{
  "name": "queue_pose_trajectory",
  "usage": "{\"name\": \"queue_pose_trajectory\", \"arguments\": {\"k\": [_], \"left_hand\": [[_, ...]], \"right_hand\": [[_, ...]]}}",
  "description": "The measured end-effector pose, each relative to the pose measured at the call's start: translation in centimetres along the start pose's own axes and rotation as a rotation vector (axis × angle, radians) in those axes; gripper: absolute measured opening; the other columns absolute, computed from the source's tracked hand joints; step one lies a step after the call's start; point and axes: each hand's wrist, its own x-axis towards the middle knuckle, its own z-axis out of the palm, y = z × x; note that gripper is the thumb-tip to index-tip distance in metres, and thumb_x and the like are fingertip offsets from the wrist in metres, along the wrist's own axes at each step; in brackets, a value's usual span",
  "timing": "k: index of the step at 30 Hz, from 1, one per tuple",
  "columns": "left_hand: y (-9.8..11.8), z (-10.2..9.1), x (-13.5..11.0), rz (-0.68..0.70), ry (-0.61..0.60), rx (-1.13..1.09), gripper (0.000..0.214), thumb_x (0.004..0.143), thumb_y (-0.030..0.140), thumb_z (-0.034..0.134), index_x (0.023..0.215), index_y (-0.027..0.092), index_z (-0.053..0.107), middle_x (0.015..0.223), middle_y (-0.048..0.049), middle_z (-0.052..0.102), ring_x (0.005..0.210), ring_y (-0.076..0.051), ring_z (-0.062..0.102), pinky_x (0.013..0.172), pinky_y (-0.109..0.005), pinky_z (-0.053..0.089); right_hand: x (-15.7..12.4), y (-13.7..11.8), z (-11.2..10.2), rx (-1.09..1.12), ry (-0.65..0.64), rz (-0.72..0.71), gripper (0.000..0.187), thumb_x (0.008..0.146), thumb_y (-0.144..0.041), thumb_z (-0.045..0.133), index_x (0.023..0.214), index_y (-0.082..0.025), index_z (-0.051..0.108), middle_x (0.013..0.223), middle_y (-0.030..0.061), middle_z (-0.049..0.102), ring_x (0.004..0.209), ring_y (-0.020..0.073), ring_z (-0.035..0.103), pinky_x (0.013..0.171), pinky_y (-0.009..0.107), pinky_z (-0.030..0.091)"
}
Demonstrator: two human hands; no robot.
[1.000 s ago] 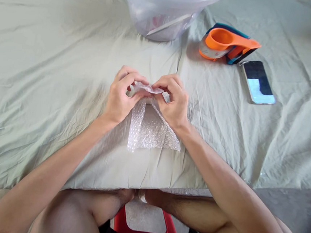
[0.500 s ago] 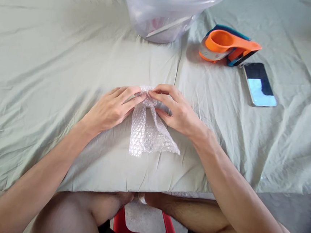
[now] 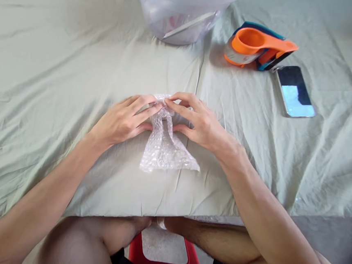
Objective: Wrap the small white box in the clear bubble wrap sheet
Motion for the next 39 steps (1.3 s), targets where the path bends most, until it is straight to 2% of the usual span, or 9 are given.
{"name": "queue_pose_trajectory", "arguments": {"k": [4, 8, 15, 21, 23, 28, 30, 36, 39], "left_hand": [[0.3, 0.9, 0.5, -0.002, 0.089, 0.018, 0.031, 0.117, 0.031, 0.063, 0.146, 0.024, 0.074, 0.137, -0.0116, 0.079, 0.118, -0.029, 0.079, 0.106, -0.049, 0.067], [0.7, 1.7, 1.1, 0.001, 0.206, 0.031, 0.018, 0.116, 0.027, 0.067, 0.129, 0.023, 0.079, 0.126, -0.0093, 0.082, 0.108, -0.026, 0.080, 0.097, -0.043, 0.066], [1.3, 2.1, 1.4, 0.010, 0.312, 0.065, 0.014, 0.112, 0.018, 0.067, 0.123, 0.023, 0.075, 0.118, -0.0066, 0.081, 0.100, -0.022, 0.077, 0.090, -0.038, 0.066], [2.3, 1.4, 1.3, -0.010, 0.142, -0.035, 0.033, 0.105, 0.032, 0.071, 0.136, 0.021, 0.066, 0.136, -0.0163, 0.074, 0.116, -0.033, 0.075, 0.101, -0.051, 0.064], [2.8, 1.7, 1.5, -0.041, 0.174, -0.003, 0.029, 0.105, 0.036, 0.073, 0.128, 0.022, 0.064, 0.131, -0.0148, 0.074, 0.111, -0.032, 0.075, 0.097, -0.049, 0.064], [3.1, 3.2, 2.0, -0.139, 0.395, -0.112, 0.006, 0.112, 0.023, 0.068, 0.114, 0.028, 0.065, 0.114, -0.0024, 0.076, 0.098, -0.020, 0.074, 0.087, -0.036, 0.063], [2.9, 3.5, 2.1, -0.170, 0.447, -0.163, 0.004, 0.114, 0.029, 0.071, 0.111, 0.029, 0.069, 0.111, -0.0013, 0.078, 0.098, -0.020, 0.073, 0.086, -0.035, 0.063], [2.9, 3.1, 2.1, -0.306, 0.403, -0.310, 0.019, 0.112, 0.052, 0.075, 0.112, 0.033, 0.079, 0.117, -0.0039, 0.078, 0.112, -0.024, 0.076, 0.096, -0.041, 0.067], [3.6, 2.4, 2.4, -0.391, 0.376, -0.369, 0.024, 0.112, 0.055, 0.073, 0.114, 0.032, 0.080, 0.125, -0.0055, 0.077, 0.112, -0.022, 0.077, 0.096, -0.039, 0.068]], "right_hand": [[0.3, -0.2, 1.0, 0.012, 0.042, 0.033, 0.055, 0.108, -0.029, 0.078, 0.160, -0.034, 0.060, 0.157, 0.0126, 0.064, 0.131, 0.0334, 0.072, 0.115, 0.058, 0.064], [0.9, -0.2, 2.1, -0.020, 0.139, 0.047, 0.023, 0.115, -0.026, 0.064, 0.138, -0.030, 0.066, 0.141, 0.0112, 0.070, 0.120, 0.0288, 0.074, 0.102, 0.051, 0.065], [1.5, -0.3, 2.2, -0.043, 0.246, 0.005, 0.011, 0.117, -0.027, 0.059, 0.118, -0.027, 0.070, 0.126, 0.0075, 0.075, 0.102, 0.0215, 0.074, 0.090, 0.043, 0.062], [1.6, -1.2, 1.9, 0.065, 0.309, 0.001, 0.012, 0.116, -0.030, 0.062, 0.104, -0.027, 0.064, 0.117, 0.0048, 0.074, 0.099, 0.0183, 0.075, 0.088, 0.037, 0.063], [1.7, -1.4, 2.1, 0.077, 0.344, -0.009, 0.012, 0.113, -0.024, 0.063, 0.102, -0.027, 0.062, 0.115, 0.0045, 0.073, 0.099, 0.0177, 0.075, 0.086, 0.036, 0.062], [1.7, -1.2, 2.3, 0.086, 0.340, -0.046, 0.013, 0.107, -0.016, 0.062, 0.102, -0.028, 0.060, 0.114, 0.0044, 0.071, 0.096, 0.0188, 0.073, 0.081, 0.037, 0.060], [1.6, -1.0, 2.1, 0.120, 0.311, -0.070, 0.011, 0.105, -0.017, 0.059, 0.106, -0.029, 0.060, 0.115, 0.0048, 0.069, 0.098, 0.0203, 0.071, 0.083, 0.039, 0.060], [1.4, -1.3, 2.1, 0.177, 0.280, -0.068, 0.021, 0.112, -0.052, 0.062, 0.119, -0.032, 0.064, 0.131, 0.0060, 0.064, 0.102, 0.0228, 0.066, 0.091, 0.045, 0.062], [1.6, -1.9, 2.5, 0.186, 0.341, -0.006, 0.016, 0.115, -0.046, 0.065, 0.110, -0.031, 0.067, 0.128, 0.0054, 0.070, 0.095, 0.0203, 0.068, 0.088, 0.042, 0.062]]}}
